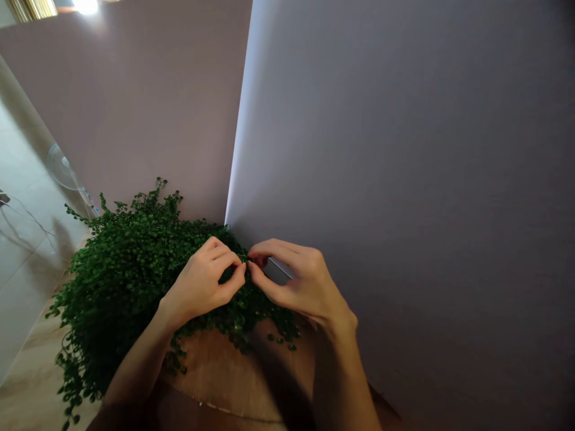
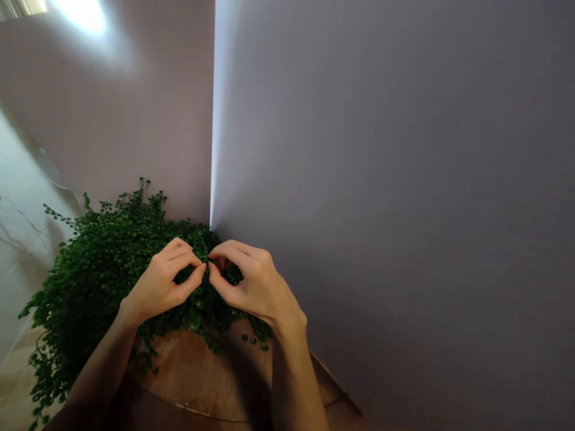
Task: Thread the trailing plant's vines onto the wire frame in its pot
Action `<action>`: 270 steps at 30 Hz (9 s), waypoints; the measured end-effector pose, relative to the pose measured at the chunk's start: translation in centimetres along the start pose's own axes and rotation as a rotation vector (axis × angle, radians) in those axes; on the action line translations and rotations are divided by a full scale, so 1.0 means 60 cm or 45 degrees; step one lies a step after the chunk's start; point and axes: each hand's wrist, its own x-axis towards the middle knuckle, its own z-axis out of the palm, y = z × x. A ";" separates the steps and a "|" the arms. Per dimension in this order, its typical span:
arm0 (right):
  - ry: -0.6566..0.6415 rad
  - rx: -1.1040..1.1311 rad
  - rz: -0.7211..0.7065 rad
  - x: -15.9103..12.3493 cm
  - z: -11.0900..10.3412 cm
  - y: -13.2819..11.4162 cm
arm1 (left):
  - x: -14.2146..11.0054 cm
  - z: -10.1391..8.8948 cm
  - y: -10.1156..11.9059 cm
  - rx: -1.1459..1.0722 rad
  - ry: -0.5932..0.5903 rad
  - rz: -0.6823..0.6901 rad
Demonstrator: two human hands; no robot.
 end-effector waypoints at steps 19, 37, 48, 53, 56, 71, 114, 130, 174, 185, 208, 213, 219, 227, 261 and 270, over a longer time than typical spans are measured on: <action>0.283 -0.414 0.397 -0.018 -0.026 0.056 | -0.001 -0.003 -0.001 -0.186 0.118 -0.162; 0.023 -0.051 -0.030 -0.015 -0.009 0.005 | 0.000 0.007 -0.024 -0.534 0.218 -0.543; 0.200 -0.172 0.112 -0.014 -0.015 0.003 | 0.002 -0.008 -0.003 -0.580 0.099 -0.546; 0.384 -0.144 0.347 -0.009 -0.004 0.007 | 0.001 0.000 0.005 -0.377 0.063 -0.467; 0.522 -0.278 0.433 -0.011 -0.003 0.023 | 0.000 -0.003 0.007 -0.358 0.041 -0.484; 0.119 -0.175 0.065 -0.013 -0.012 0.003 | 0.001 -0.005 -0.017 -0.441 0.231 -0.665; 0.486 -0.243 0.090 -0.005 0.012 0.002 | 0.001 -0.013 -0.005 -0.394 0.017 -0.649; 0.147 -0.432 0.566 -0.025 -0.009 0.062 | -0.001 -0.030 -0.002 -0.407 0.226 -0.629; 0.568 -0.592 0.472 -0.018 0.017 0.064 | -0.009 -0.003 0.008 -0.345 -0.009 -0.561; 0.177 -0.453 0.553 -0.029 -0.010 0.063 | -0.001 -0.023 -0.013 -0.387 0.200 -0.692; -0.140 -0.091 0.106 -0.016 0.016 0.022 | -0.005 -0.027 -0.021 -0.389 0.249 -0.651; 0.146 -0.292 0.093 -0.021 0.020 0.029 | -0.006 -0.033 -0.008 -0.336 0.211 -0.587; 0.431 -0.246 0.285 -0.024 0.007 0.027 | -0.008 -0.034 0.000 -0.254 0.150 -0.444; 0.353 -0.314 0.140 -0.020 0.009 0.024 | -0.013 -0.037 0.000 -0.219 0.136 -0.422; 0.131 -0.296 0.172 -0.016 0.003 0.042 | -0.008 -0.025 0.001 -0.236 0.004 -0.446; -0.056 -0.049 0.249 -0.017 -0.017 0.026 | -0.006 -0.038 -0.003 -0.192 0.149 -0.523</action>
